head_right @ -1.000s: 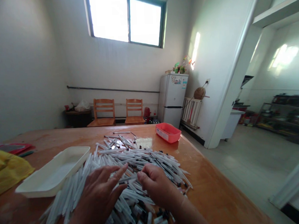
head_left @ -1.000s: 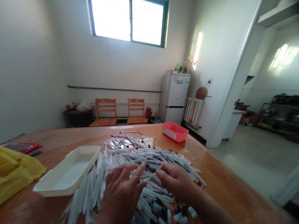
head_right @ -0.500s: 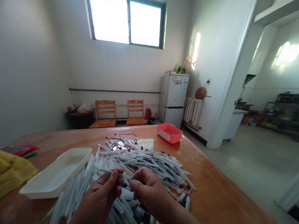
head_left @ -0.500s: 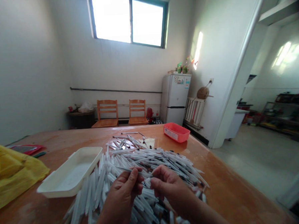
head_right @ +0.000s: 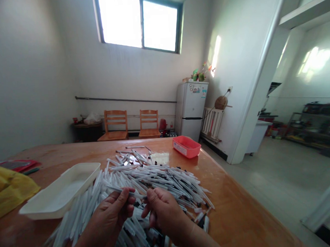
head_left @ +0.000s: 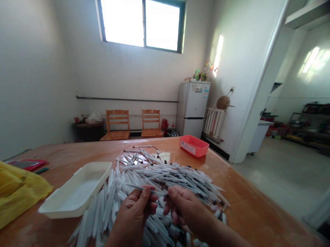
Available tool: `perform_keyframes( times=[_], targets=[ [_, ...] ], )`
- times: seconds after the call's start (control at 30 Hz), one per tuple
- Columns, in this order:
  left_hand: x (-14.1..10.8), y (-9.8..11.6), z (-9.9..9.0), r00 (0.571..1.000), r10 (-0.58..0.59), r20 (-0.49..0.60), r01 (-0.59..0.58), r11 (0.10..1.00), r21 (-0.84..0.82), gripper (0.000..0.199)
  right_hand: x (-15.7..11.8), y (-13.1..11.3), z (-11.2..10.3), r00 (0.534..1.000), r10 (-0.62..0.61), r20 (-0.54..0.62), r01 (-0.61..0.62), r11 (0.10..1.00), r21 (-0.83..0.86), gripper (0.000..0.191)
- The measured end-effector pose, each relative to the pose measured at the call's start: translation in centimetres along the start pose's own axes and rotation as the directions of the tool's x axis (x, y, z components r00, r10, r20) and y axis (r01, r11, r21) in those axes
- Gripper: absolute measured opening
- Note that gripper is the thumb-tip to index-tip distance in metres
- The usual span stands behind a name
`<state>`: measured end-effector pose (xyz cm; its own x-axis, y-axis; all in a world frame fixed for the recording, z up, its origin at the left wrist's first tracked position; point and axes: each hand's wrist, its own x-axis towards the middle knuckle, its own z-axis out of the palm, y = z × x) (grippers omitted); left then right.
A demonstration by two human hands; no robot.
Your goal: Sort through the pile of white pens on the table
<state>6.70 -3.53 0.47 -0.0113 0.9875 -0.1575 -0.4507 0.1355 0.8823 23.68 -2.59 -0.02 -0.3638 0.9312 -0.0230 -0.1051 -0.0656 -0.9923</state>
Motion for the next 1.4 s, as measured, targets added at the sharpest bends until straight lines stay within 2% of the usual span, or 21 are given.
perform_keyframes(
  times=[0.07,0.2,0.37,0.47,0.57,0.67,0.73,0.83,0.9,1.0,1.07,1.17,1.23,1.3,1.4],
  targets=[
    [0.0,0.0,0.0,1.0,-0.003,-0.001,0.003,1.0,0.002,0.033,0.0,0.0,-0.1,1.0,-0.001,0.006,0.001,0.999,-0.044,0.044],
    [0.0,0.1,-0.1,0.999,-0.02,-0.028,0.02,1.0,-0.001,0.034,-0.1,-0.1,-0.1,0.993,-0.107,-0.057,0.1,0.988,-0.12,0.036],
    [0.1,0.0,-0.2,1.0,-0.012,-0.02,0.013,1.0,0.009,0.033,-0.1,0.1,-0.2,0.999,-0.038,-0.005,0.037,0.989,-0.142,0.043],
    [0.2,-0.2,-0.2,1.0,-0.008,-0.023,0.008,1.0,0.011,0.033,-0.1,0.1,-0.3,0.996,-0.087,-0.014,0.081,0.968,-0.239,0.036],
    [0.1,-0.3,-0.1,0.999,-0.005,-0.04,0.005,1.0,0.005,0.033,-0.5,-0.3,-0.5,0.983,-0.179,-0.033,0.153,0.91,-0.384,0.026],
    [0.1,-0.1,0.1,0.997,0.001,-0.083,-0.001,1.0,-0.004,0.035,-1.0,-1.0,-0.5,0.957,-0.292,-0.006,0.238,0.794,-0.559,0.016],
    [0.1,0.3,0.1,0.991,0.015,-0.135,-0.018,1.0,-0.018,0.038,-1.2,-1.3,-0.5,0.943,-0.332,0.017,0.272,0.742,-0.612,0.01],
    [0.2,1.0,-0.2,0.977,0.028,-0.21,-0.037,0.998,-0.04,0.04,-1.0,-1.2,-0.9,0.935,-0.355,-0.008,0.266,0.716,-0.646,0.008],
    [0.3,1.3,-0.3,0.974,0.03,-0.223,-0.04,0.998,-0.04,0.039,-0.7,-0.9,-1.2,0.928,-0.368,-0.056,0.24,0.706,-0.666,0.007],
    [0.4,1.3,-0.4,0.976,0.038,-0.214,-0.044,0.999,-0.022,0.039,-0.4,-0.6,-1.4,0.917,-0.385,-0.102,0.223,0.709,-0.669,0.021],
    [0.4,1.0,-0.4,0.98,0.044,-0.192,-0.044,0.999,0.001,0.039,-0.4,-0.6,-1.1,0.919,-0.386,-0.078,0.245,0.716,-0.654,0.027],
    [0.4,0.6,-0.4,0.989,0.051,-0.141,-0.044,0.998,0.051,0.039,-0.6,-0.8,-0.7,0.911,-0.411,0.023,0.321,0.676,-0.663,0.014],
    [0.4,0.7,-0.5,0.989,0.074,-0.131,-0.066,0.995,0.071,0.038,-0.6,-1.0,-0.8,0.902,-0.427,0.064,0.348,0.631,-0.693,0.012],
    [0.7,1.1,-1.0,0.976,0.135,-0.172,-0.126,0.99,0.064,0.037,-0.5,-1.2,-1.4,0.908,-0.414,0.064,0.323,0.595,-0.736,0.012],
    [1.4,2.3,-2.1,0.918,0.273,-0.287,-0.266,0.962,0.063,0.035,-0.1,-1.4,-2.8,0.924,-0.381,0.044,0.258,0.533,-0.806,0.012]
  ],
)
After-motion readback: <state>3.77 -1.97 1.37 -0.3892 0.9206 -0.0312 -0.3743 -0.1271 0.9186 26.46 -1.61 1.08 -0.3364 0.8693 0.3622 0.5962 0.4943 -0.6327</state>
